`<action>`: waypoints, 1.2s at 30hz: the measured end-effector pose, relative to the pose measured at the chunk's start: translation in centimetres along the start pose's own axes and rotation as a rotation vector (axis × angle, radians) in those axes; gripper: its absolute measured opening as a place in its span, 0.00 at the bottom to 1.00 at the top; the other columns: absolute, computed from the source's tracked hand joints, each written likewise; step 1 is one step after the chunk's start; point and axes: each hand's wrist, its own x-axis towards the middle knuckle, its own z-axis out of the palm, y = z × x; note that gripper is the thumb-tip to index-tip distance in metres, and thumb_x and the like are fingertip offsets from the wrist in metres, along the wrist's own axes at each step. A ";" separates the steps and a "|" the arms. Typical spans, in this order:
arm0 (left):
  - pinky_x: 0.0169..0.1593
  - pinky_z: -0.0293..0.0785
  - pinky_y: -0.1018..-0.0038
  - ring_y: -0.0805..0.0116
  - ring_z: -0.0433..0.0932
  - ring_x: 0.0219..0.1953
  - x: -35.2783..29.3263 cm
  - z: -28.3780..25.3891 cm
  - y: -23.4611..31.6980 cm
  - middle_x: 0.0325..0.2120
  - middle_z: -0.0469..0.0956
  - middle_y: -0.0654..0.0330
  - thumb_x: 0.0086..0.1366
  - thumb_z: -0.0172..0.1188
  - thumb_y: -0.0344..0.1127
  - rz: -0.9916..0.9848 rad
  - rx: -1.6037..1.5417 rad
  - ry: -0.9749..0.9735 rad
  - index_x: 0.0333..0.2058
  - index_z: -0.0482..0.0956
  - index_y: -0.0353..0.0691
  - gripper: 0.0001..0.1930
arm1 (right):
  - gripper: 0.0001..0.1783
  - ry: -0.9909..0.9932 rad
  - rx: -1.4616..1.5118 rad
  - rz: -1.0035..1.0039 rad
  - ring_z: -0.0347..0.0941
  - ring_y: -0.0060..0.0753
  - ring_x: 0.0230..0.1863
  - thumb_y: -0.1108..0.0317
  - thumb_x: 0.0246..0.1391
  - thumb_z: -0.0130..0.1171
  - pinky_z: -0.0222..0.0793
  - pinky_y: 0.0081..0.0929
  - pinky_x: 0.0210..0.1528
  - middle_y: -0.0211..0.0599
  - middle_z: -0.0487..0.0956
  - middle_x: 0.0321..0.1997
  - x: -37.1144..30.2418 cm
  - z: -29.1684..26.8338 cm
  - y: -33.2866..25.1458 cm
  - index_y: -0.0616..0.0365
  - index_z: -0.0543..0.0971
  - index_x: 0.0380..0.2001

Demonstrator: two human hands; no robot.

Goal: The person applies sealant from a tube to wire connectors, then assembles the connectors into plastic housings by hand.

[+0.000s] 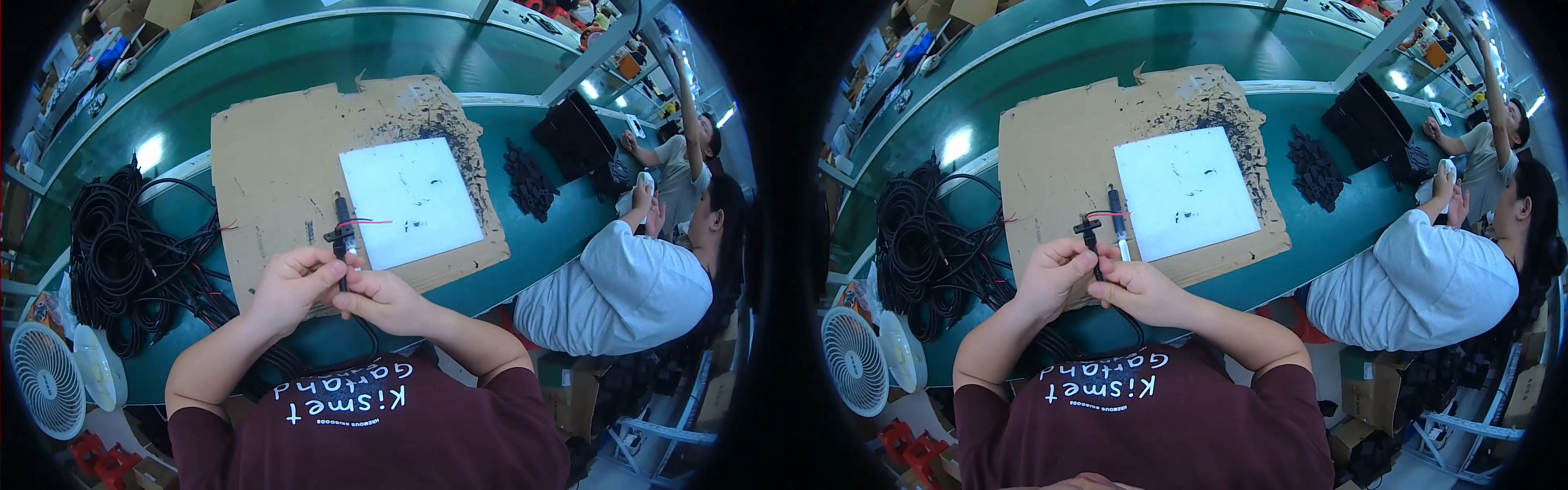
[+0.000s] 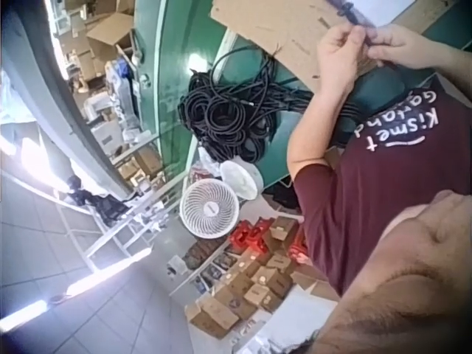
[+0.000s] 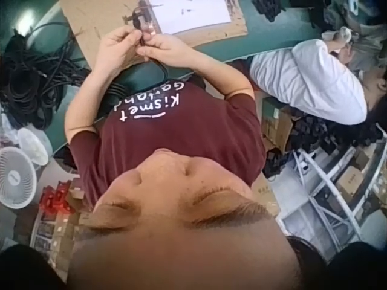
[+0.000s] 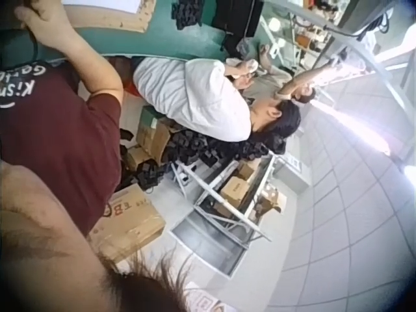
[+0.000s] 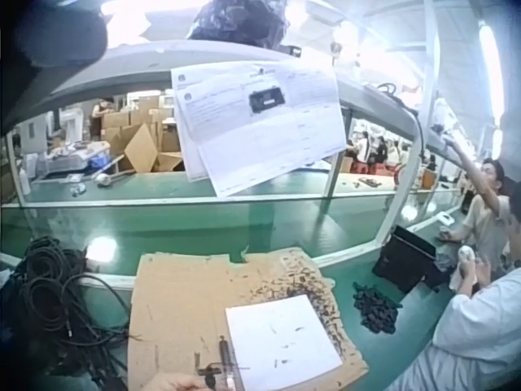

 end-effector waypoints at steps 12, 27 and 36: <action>0.35 0.74 0.79 0.73 0.77 0.29 -2.1 -0.9 0.3 0.31 0.72 0.59 0.59 0.56 0.19 0.197 0.148 -0.113 0.32 0.70 0.33 0.05 | 0.13 0.049 -0.553 -0.577 0.64 0.40 0.55 0.70 0.51 0.57 0.58 0.34 0.56 0.40 0.72 0.52 0.6 -6.9 -7.2 0.56 0.78 0.42; 0.24 0.65 0.75 0.69 0.70 0.21 -1.4 0.6 0.5 0.22 0.69 0.60 0.53 0.64 0.25 0.464 0.923 -0.054 0.28 0.72 0.36 0.08 | 0.06 -0.060 -1.168 -0.648 0.67 0.32 0.36 0.68 0.41 0.62 0.60 0.30 0.40 0.28 0.69 0.24 -1.1 -6.8 -7.8 0.55 0.74 0.24; 0.24 0.66 0.68 0.58 0.70 0.21 -1.0 2.3 -0.8 0.21 0.68 0.54 0.51 0.61 0.24 0.580 1.262 0.018 0.28 0.73 0.34 0.06 | 0.12 0.022 -1.298 -0.513 0.68 0.34 0.37 0.64 0.39 0.61 0.61 0.32 0.44 0.31 0.72 0.27 -3.1 -9.1 -5.2 0.56 0.76 0.30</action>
